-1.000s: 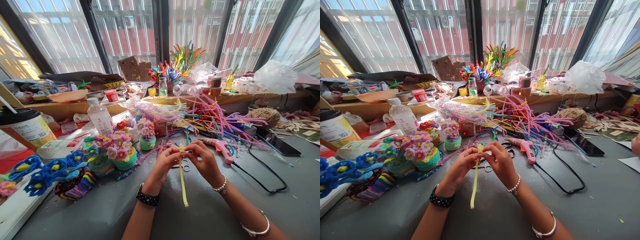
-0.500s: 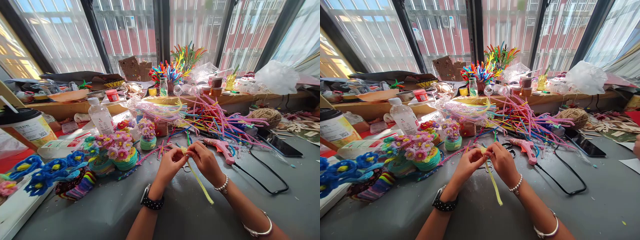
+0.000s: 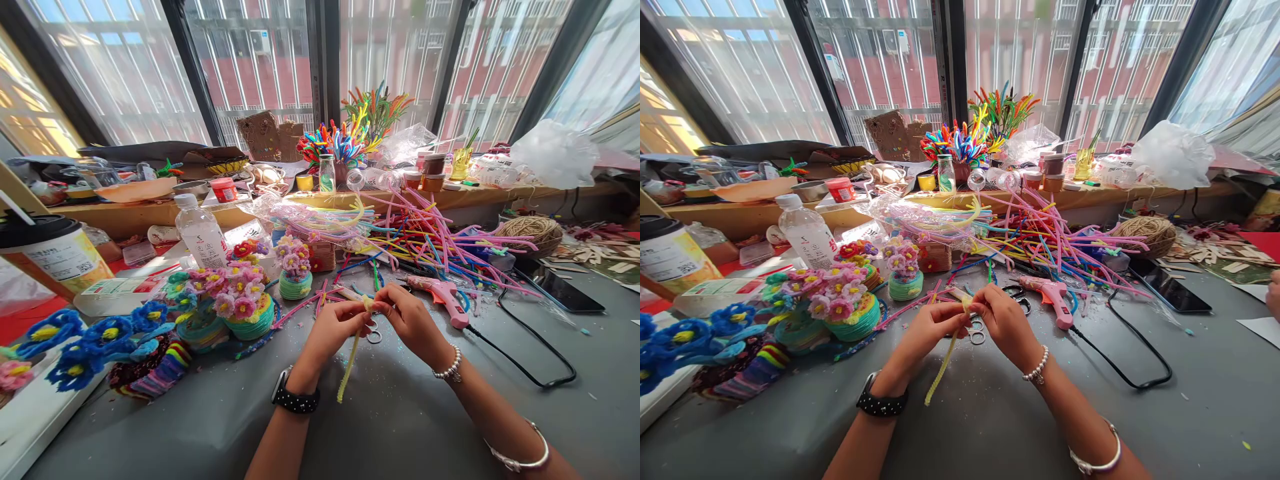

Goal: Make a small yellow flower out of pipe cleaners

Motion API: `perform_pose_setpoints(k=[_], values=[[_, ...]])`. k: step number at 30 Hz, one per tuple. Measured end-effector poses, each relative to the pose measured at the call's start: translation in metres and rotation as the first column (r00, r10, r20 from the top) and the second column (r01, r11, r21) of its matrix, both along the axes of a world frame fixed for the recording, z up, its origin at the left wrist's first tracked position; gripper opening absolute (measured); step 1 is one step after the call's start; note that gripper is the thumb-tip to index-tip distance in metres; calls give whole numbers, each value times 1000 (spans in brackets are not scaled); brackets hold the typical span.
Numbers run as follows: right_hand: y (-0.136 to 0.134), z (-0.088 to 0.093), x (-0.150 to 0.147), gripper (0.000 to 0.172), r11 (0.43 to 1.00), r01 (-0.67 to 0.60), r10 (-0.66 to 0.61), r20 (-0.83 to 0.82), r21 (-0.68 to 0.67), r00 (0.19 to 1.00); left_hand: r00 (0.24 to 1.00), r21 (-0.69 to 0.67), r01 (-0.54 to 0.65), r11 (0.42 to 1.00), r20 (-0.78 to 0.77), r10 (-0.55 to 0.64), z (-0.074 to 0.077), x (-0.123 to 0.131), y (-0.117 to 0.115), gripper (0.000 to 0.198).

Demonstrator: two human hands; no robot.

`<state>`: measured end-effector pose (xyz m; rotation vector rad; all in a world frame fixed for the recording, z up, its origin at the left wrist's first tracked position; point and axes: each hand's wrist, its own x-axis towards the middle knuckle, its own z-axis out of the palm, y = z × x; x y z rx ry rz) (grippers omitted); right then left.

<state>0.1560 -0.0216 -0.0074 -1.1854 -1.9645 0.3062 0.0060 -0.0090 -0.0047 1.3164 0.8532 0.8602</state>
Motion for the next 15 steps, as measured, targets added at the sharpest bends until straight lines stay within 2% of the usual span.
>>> perform_pose_setpoints(k=[4, 9, 15], values=[[-4, 1, -1, 15, 999, -35, 31, 100, 35, 995, 999, -108, 48, 993, 20, -46, 5, -6, 0, 24], [-2, -4, 0, 18, 996, -19, -3, 234, 92, 972, 987, -90, 152, 984, -38, -155, 4, -6, -2, 23], [6, -10, 1, 25, 994, -106, 103, 217, 3, 971, 968, -78, 208, 975, -126, -216, 1, -7, -2, 26]])
